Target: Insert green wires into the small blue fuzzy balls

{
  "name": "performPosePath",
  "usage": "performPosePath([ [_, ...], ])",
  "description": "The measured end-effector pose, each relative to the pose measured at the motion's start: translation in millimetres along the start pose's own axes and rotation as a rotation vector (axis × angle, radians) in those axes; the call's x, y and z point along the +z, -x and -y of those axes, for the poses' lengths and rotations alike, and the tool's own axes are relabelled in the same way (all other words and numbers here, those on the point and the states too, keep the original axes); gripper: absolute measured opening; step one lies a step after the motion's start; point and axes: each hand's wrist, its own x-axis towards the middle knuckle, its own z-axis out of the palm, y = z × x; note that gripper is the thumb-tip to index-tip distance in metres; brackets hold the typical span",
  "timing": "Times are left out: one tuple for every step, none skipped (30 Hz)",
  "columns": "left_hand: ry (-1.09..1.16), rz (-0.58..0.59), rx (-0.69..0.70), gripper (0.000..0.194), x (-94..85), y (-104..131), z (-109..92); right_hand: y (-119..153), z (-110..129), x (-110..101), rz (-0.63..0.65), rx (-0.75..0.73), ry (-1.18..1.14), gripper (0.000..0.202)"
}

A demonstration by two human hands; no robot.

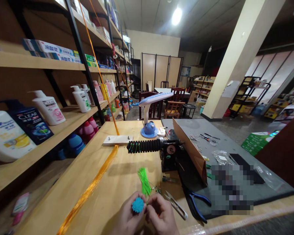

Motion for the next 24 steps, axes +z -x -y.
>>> performPosePath([
  [-0.022,-0.001,0.007,0.035,-0.5,-0.1,0.7,-0.5,0.5,0.1,-0.001,0.022,-0.003,0.023],
  [-0.051,-0.001,0.016,0.035,-1.1,-0.1,1.4,-1.0,1.3,0.0,-0.002,0.036,-0.001,0.025],
  [-0.083,0.000,0.022,0.034,-1.8,-0.1,1.9,-1.6,2.3,-0.1,-0.004,0.047,-0.001,0.026],
  [-0.113,-0.002,0.028,0.033,-2.5,0.1,2.3,-2.2,3.2,-0.3,-0.007,0.055,-0.005,0.027],
  [-0.140,-0.007,0.034,0.032,-3.2,0.5,2.3,-2.8,4.0,-0.5,-0.010,0.065,-0.015,0.028],
  [-0.162,-0.014,0.042,0.030,-3.9,0.9,1.9,-3.3,4.6,-0.7,-0.012,0.078,-0.030,0.030],
  [-0.180,-0.020,0.053,0.028,-4.4,1.5,1.3,-3.7,4.8,-0.8,-0.013,0.096,-0.049,0.033],
  [-0.196,-0.027,0.065,0.025,-4.8,2.1,0.5,-3.9,4.8,-0.8,-0.012,0.119,-0.071,0.037],
  [-0.212,-0.028,0.078,0.023,-5.1,2.6,-0.4,-4.0,4.5,-0.6,-0.011,0.146,-0.094,0.040],
  [-0.226,-0.024,0.092,0.020,-5.2,3.0,-1.3,-3.9,4.0,-0.4,-0.010,0.170,-0.113,0.044],
  [-0.237,-0.018,0.107,0.017,-5.2,3.3,-2.2,-3.7,3.4,-0.2,-0.012,0.187,-0.127,0.046],
  [-0.245,-0.013,0.123,0.014,-5.0,3.4,-3.0,-3.3,2.7,0.0,-0.016,0.191,-0.132,0.047],
  [-0.251,-0.008,0.137,0.012,-4.6,3.4,-3.7,-2.7,2.0,0.0,-0.019,0.184,-0.128,0.047],
  [-0.255,-0.006,0.151,0.010,-4.2,3.2,-4.1,-1.9,1.4,-0.2,-0.019,0.170,-0.118,0.047],
  [-0.257,-0.003,0.159,0.009,-3.7,3.0,-4.2,-0.9,1.1,-0.7,-0.018,0.152,-0.101,0.045],
  [-0.256,0.002,0.162,0.010,-3.1,2.8,-3.9,0.3,1.1,-1.5,-0.015,0.132,-0.074,0.043],
  [-0.248,0.008,0.159,0.012,-2.7,2.6,-3.2,1.6,1.5,-2.7,-0.013,0.106,-0.033,0.039],
  [-0.232,0.015,0.150,0.013,-2.2,2.5,-2.1,3.0,2.3,-4.3,-0.014,0.069,0.026,0.036],
  [-0.207,0.021,0.137,0.016,-1.9,2.5,-0.8,4.4,3.5,-6.0,-0.018,0.022,0.098,0.031],
  [-0.176,0.023,0.121,0.018,-1.6,2.4,0.6,5.8,4.9,-7.9,-0.020,-0.031,0.176,0.027],
  [-0.142,0.023,0.103,0.020,-1.3,2.5,2.0,7.2,6.5,-9.9,-0.023,-0.085,0.252,0.024],
  [-0.109,0.024,0.085,0.023,-1.1,2.5,3.0,8.4,8.0,-11.7,-0.025,-0.133,0.316,0.021],
  [-0.076,0.031,0.065,0.025,-0.7,2.4,3.5,9.5,9.3,-13.4,-0.027,-0.172,0.364,0.018],
  [-0.045,0.043,0.043,0.026,-0.2,2.4,3.4,10.5,10.4,-15.0,-0.027,-0.197,0.397,0.016],
])
